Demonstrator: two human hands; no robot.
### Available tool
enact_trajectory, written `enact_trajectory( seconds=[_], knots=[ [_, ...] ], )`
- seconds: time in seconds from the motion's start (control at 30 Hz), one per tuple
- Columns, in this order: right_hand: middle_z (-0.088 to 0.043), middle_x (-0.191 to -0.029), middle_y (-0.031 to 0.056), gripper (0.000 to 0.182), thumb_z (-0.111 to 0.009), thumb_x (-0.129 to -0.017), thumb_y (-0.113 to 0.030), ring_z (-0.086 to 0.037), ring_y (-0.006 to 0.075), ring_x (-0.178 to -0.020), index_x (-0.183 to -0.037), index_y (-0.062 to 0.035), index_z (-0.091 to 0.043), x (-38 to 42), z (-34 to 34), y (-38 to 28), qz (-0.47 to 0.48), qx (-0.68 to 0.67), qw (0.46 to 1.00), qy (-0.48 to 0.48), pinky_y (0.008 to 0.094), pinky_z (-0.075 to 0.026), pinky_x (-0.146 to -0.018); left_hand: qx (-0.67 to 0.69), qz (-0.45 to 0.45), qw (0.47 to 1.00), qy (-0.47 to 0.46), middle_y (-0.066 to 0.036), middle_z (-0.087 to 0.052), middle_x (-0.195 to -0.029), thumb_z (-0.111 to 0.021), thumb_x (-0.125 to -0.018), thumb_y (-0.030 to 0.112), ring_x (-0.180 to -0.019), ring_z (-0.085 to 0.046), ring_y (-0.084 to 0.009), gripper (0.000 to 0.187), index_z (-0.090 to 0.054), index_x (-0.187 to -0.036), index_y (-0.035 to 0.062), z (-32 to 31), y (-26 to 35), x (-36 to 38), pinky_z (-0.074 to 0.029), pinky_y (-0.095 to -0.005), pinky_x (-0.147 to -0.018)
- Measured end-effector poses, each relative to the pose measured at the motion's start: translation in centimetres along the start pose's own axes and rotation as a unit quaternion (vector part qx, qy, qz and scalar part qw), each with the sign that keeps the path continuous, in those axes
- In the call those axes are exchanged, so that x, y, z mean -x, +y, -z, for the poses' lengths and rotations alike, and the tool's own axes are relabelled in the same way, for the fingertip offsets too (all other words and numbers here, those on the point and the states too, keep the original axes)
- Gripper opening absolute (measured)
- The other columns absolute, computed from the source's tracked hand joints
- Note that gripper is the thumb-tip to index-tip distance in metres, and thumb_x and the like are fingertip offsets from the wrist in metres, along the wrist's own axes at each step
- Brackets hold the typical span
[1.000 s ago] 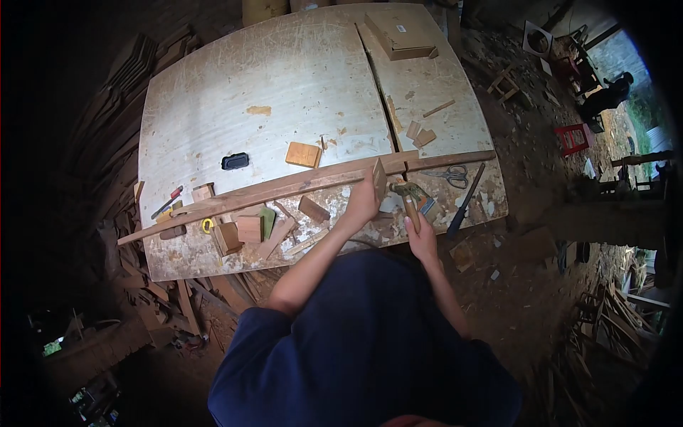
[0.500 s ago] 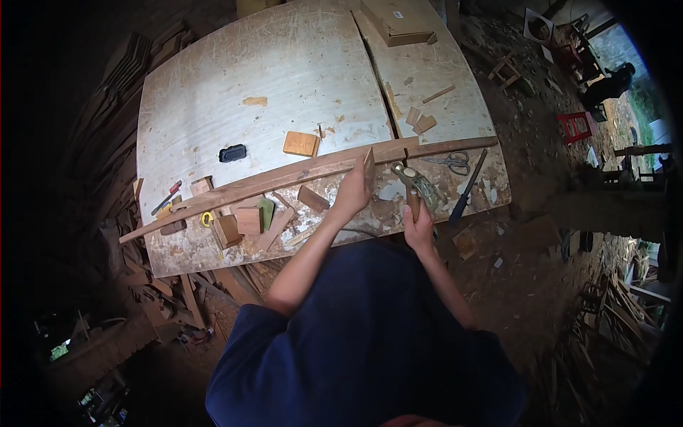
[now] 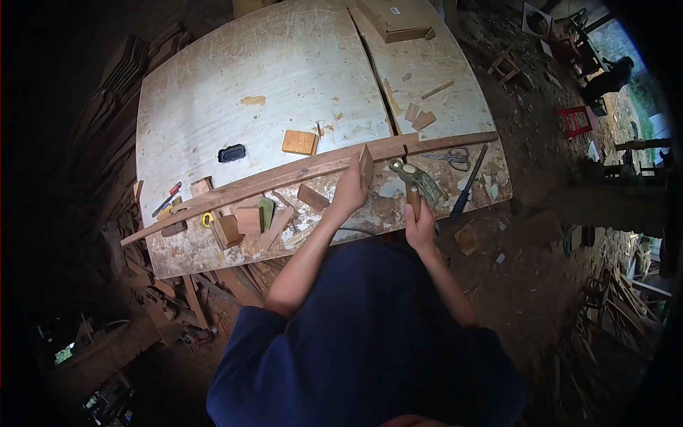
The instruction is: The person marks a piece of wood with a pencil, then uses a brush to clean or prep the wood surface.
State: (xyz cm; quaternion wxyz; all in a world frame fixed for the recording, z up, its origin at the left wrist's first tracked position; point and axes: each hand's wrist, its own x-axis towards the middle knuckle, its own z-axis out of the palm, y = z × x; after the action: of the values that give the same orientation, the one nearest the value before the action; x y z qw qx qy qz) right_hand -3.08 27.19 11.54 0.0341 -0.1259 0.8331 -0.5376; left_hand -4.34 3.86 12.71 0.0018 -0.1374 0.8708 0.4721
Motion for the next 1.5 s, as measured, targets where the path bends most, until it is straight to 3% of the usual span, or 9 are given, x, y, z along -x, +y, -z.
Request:
enact_trajectory(
  seconds=[0.2, 0.3, 0.53, 0.8, 1.03, 1.13, 1.23, 1.43, 1.5],
  knots=[
    [-0.069, -0.091, 0.0302, 0.034, -0.065, -0.102, -0.030, -0.066, 0.0535, -0.091, -0.120, -0.0013, -0.063, -1.0, -0.1, 5.1, -0.096, 0.222, 0.944, -0.225, 0.0560, -0.051, -0.077, 0.009, -0.010, 1.000, -0.003, -0.041, -0.066, -0.109, -0.051, -0.094, -0.001, -0.105, -0.065, -0.0553, 0.059, -0.034, -0.151, -0.0043, -0.1, 0.1, 0.0, -0.052, -0.0570, -0.090],
    [-0.067, -0.083, 0.0243, 0.030, -0.061, -0.105, -0.031, -0.068, 0.0456, -0.082, -0.110, -0.0017, -0.061, 0.8, -0.1, 6.4, -0.046, 0.228, 0.958, -0.169, 0.0501, -0.051, -0.071, 0.002, -0.047, 0.999, 0.023, -0.041, -0.066, -0.110, -0.051, -0.094, -0.001, -0.108, -0.065, -0.0556, 0.058, -0.034, -0.150, -0.0053, -0.7, -1.1, -0.2, -0.052, -0.0567, -0.092],
    [-0.066, -0.080, 0.0224, 0.027, -0.064, -0.103, -0.027, -0.067, 0.0485, -0.081, -0.112, -0.0022, -0.062, -1.4, 0.8, -1.1, -0.034, 0.046, 0.997, -0.043, 0.0491, -0.051, -0.069, 0.011, -0.018, 1.000, 0.019, -0.041, -0.066, -0.110, -0.053, -0.093, -0.002, -0.108, -0.064, -0.0556, 0.060, -0.035, -0.151, -0.0044, -0.6, -0.3, 0.0, -0.051, -0.0564, -0.093],
    [-0.068, -0.084, 0.0244, 0.031, -0.068, -0.100, -0.031, -0.068, 0.0477, -0.085, -0.110, -0.0018, -0.064, -1.1, -0.1, 2.8, -0.078, 0.100, 0.991, -0.050, 0.0493, -0.051, -0.071, 0.007, -0.011, 1.000, 0.025, -0.035, -0.069, -0.109, -0.066, -0.092, 0.011, -0.103, -0.067, -0.0524, 0.056, -0.050, -0.144, -0.0031, 2.7, -3.3, -0.9, -0.054, -0.0545, -0.091],
    [-0.072, -0.103, 0.0255, 0.035, -0.070, -0.098, -0.030, -0.069, 0.0471, -0.099, -0.118, -0.0027, -0.067, 0.9, 0.1, 7.8, -0.122, 0.150, 0.980, -0.050, 0.0499, -0.054, -0.083, -0.047, -0.015, 0.984, 0.173, -0.025, -0.075, -0.102, -0.073, -0.093, 0.018, -0.093, -0.074, -0.0416, 0.043, -0.063, -0.130, -0.0032, 3.3, -10.8, 1.6, -0.058, -0.0460, -0.086],
    [-0.073, -0.106, 0.0242, 0.038, -0.073, -0.095, -0.029, -0.069, 0.0470, -0.101, -0.122, -0.0038, -0.067, 1.2, 0.0, 8.8, -0.101, 0.137, 0.985, -0.004, 0.0500, -0.055, -0.085, 0.089, 0.102, 0.977, 0.162, -0.022, -0.077, -0.105, -0.071, -0.097, 0.016, -0.094, -0.076, -0.0317, 0.036, -0.065, -0.127, -0.0019, 1.7, -15.4, 3.2, -0.058, -0.0406, -0.084],
    [-0.073, -0.107, 0.0238, 0.039, -0.076, -0.091, -0.028, -0.069, 0.0459, -0.101, -0.121, -0.0042, -0.068, 1.0, -0.3, 10.0, -0.121, 0.144, 0.982, 0.006, 0.0501, -0.055, -0.086, 0.335, 0.252, 0.896, 0.147, -0.018, -0.077, -0.103, -0.068, -0.101, 0.012, -0.092, -0.075, -0.0227, 0.027, -0.066, -0.122, -0.0035, 0.0, -17.1, 4.4, -0.057, -0.0351, -0.083],
    [-0.074, -0.103, 0.0199, 0.035, -0.079, -0.088, -0.025, -0.071, 0.0418, -0.098, -0.116, -0.0070, -0.069, -0.4, -0.8, 10.3, -0.089, 0.229, 0.969, 0.025, 0.0498, -0.056, -0.082, 0.174, 0.155, 0.952, 0.201, -0.021, -0.077, -0.104, -0.065, -0.102, 0.016, -0.095, -0.075, -0.0303, 0.026, -0.068, -0.116, -0.0048, -3.8, -19.6, 5.0, -0.057, -0.0390, -0.085],
    [-0.073, -0.105, 0.0191, 0.037, -0.079, -0.086, -0.024, -0.070, 0.0421, -0.099, -0.118, -0.0082, -0.068, -0.5, -1.0, 10.8, -0.081, 0.246, 0.966, 0.029, 0.0508, -0.055, -0.084, 0.017, 0.162, 0.973, 0.161, -0.032, -0.073, -0.099, -0.068, -0.098, 0.029, -0.095, -0.073, -0.0463, 0.043, -0.065, -0.115, -0.0108, -3.2, -19.1, 4.7, -0.058, -0.0485, -0.086]
  ],
)
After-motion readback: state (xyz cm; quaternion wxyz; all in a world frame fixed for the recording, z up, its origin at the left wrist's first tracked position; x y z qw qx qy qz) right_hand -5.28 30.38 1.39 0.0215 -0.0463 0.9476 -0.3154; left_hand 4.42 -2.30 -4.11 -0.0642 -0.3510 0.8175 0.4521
